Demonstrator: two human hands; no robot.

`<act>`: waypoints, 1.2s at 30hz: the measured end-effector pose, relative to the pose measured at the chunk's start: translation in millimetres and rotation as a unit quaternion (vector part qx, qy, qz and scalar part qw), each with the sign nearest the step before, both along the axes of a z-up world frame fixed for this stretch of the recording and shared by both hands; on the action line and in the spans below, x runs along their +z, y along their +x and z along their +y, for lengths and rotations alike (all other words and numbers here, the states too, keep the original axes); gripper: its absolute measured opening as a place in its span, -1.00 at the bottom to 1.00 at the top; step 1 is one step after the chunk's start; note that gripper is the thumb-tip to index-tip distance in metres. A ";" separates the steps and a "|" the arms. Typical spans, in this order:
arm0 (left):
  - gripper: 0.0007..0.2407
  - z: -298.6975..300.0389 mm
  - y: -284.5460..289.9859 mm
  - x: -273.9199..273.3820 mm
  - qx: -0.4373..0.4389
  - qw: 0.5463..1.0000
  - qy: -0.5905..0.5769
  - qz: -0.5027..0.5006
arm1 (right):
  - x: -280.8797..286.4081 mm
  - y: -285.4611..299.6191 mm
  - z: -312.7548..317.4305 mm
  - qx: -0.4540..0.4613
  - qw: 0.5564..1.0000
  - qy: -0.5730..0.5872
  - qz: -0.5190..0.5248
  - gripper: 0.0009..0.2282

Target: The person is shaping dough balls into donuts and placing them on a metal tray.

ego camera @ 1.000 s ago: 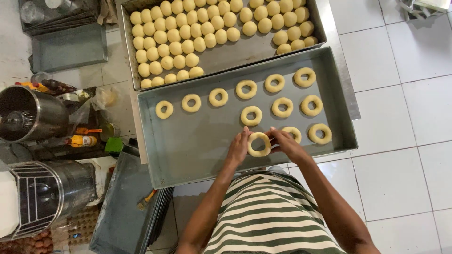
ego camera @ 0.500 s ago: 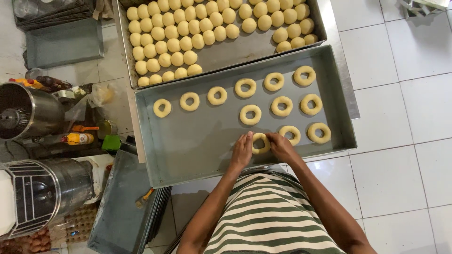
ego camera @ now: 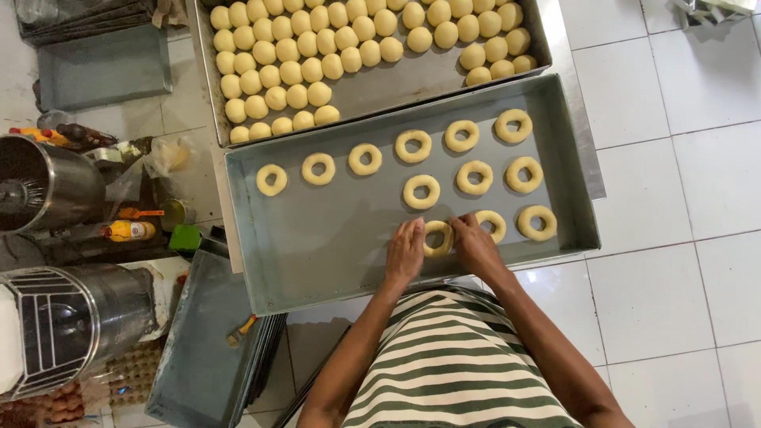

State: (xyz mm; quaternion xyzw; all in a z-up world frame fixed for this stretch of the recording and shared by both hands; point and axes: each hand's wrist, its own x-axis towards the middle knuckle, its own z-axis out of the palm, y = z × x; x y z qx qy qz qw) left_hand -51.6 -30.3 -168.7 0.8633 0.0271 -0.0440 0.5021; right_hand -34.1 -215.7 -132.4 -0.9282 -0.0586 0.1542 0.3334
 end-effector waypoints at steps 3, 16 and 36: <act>-0.53 3.7 1.7 9.5 0.001 1.000 -0.014 0.007 | 4.2 2.9 1.8 -0.010 1.000 -0.020 0.009 -0.58; -0.49 7.1 1.1 2.7 0.001 0.998 -0.053 0.018 | -18.0 9.1 6.5 -0.004 1.000 -0.021 -0.002 -0.74; -0.50 22.4 11.3 8.7 0.007 0.987 -0.141 0.079 | 19.3 42.3 19.0 0.108 0.988 -0.108 0.038 -0.69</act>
